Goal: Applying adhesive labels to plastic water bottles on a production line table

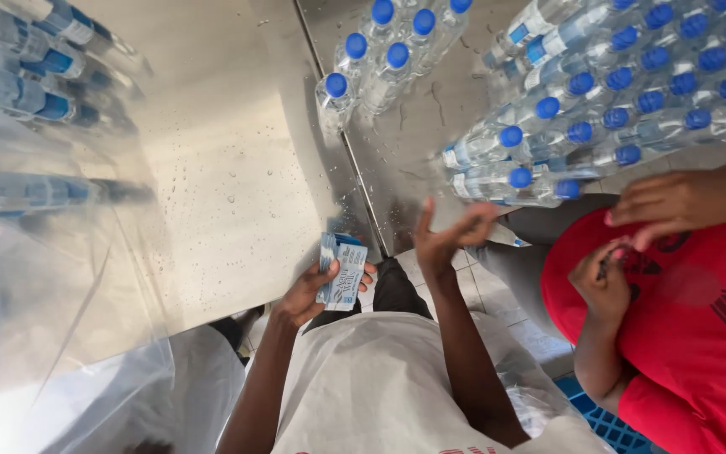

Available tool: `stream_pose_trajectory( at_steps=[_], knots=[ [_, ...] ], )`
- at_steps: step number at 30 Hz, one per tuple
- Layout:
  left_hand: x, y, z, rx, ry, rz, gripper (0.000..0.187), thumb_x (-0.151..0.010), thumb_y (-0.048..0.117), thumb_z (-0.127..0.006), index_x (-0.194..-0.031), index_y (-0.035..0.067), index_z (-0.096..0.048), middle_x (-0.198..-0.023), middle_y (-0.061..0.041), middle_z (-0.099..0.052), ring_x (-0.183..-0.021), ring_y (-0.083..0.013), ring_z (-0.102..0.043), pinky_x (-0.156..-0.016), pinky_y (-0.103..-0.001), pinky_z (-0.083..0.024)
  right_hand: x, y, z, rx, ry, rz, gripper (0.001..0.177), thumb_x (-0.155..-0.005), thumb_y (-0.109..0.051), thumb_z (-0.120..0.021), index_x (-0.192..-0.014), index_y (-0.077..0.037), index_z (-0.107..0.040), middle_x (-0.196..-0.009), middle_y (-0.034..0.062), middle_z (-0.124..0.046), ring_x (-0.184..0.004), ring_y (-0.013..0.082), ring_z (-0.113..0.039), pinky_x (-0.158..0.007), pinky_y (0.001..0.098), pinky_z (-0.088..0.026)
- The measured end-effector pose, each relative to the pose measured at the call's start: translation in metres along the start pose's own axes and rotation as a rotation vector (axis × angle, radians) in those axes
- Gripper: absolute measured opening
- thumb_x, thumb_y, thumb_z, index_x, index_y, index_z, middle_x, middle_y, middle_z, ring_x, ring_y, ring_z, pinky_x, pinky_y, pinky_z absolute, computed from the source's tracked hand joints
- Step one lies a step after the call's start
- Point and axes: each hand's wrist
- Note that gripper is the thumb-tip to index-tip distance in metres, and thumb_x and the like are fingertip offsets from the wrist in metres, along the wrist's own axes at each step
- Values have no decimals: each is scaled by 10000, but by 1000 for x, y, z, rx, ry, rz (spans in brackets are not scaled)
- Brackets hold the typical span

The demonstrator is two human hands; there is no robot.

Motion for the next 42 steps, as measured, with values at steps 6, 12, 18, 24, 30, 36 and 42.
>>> stream_pose_trajectory(
  at_steps=[6, 12, 18, 24, 30, 36, 42],
  knots=[
    [12, 37, -23, -23, -5, 6, 709, -992, 488, -719, -1457, -29, -580, -1369, -266, -709, -1162, -323, -727, -1020, -445, -593, -128, -81, -167, -745, -312, -93, 980, -1083, -605, -738, -1725, -131, -169, -1653, 225, -364, -1553, 411, -482, -1308, 585, -495],
    [14, 37, -27, 41, 4, -42, 827, -979, 446, -770, -1619, 50, -427, -1332, -268, -714, -1164, -352, -726, -1012, -463, -600, -115, -74, -169, -636, -322, -135, 866, -922, -168, -929, -1529, -35, -326, -1458, 209, -473, -1365, 441, -603, -1110, 544, -652],
    [-13, 23, -22, -21, -27, -25, 660, -1067, 444, -624, -1517, -37, -580, -1343, -313, -710, -1175, -389, -745, -1058, -562, -576, -72, -66, -47, -443, -564, -268, 844, -930, -223, -919, -1505, 62, -372, -1390, 282, -435, -1350, 550, -513, -1135, 687, -508],
    [-27, 17, -30, -34, -14, 64, 613, -1050, 441, -673, -1459, -13, -633, -1314, -275, -740, -1170, -359, -764, -1059, -537, -597, -98, -74, 86, -364, -992, -186, 413, -1023, -338, -822, -1323, -73, -721, -1130, 82, -713, -1058, 269, -736, -867, 362, -643],
    [-22, -2, -13, -55, 30, 118, 618, -1046, 397, -700, -1493, -19, -611, -1311, -289, -742, -1114, -393, -786, -1038, -582, -617, -121, -97, 100, -946, -1112, -226, 286, -863, -157, -944, -1121, -111, -829, -980, 55, -678, -944, 203, -698, -915, 390, -559],
    [-18, 32, -48, -59, -62, 90, 645, -1029, 474, -690, -1455, -7, -627, -1244, -264, -768, -1122, -333, -790, -1009, -496, -640, -154, -98, 105, -919, -999, -234, 229, -880, -102, -939, -1094, -126, -863, -955, 41, -834, -946, 170, -808, -947, 349, -612],
    [-17, 26, -38, -44, -70, 7, 650, -1041, 448, -663, -1464, -42, -603, -1354, -306, -704, -1203, -387, -744, -1069, -554, -591, -209, -103, 79, -1046, -503, -54, 113, -1061, 43, -716, -1136, 17, -797, -1043, 191, -825, -989, 322, -813, -986, 460, -619]
  ],
)
Point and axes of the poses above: each hand's wrist, its own x-axis away from the middle knuckle, its own z-axis out of the back of the hand, y = z × x
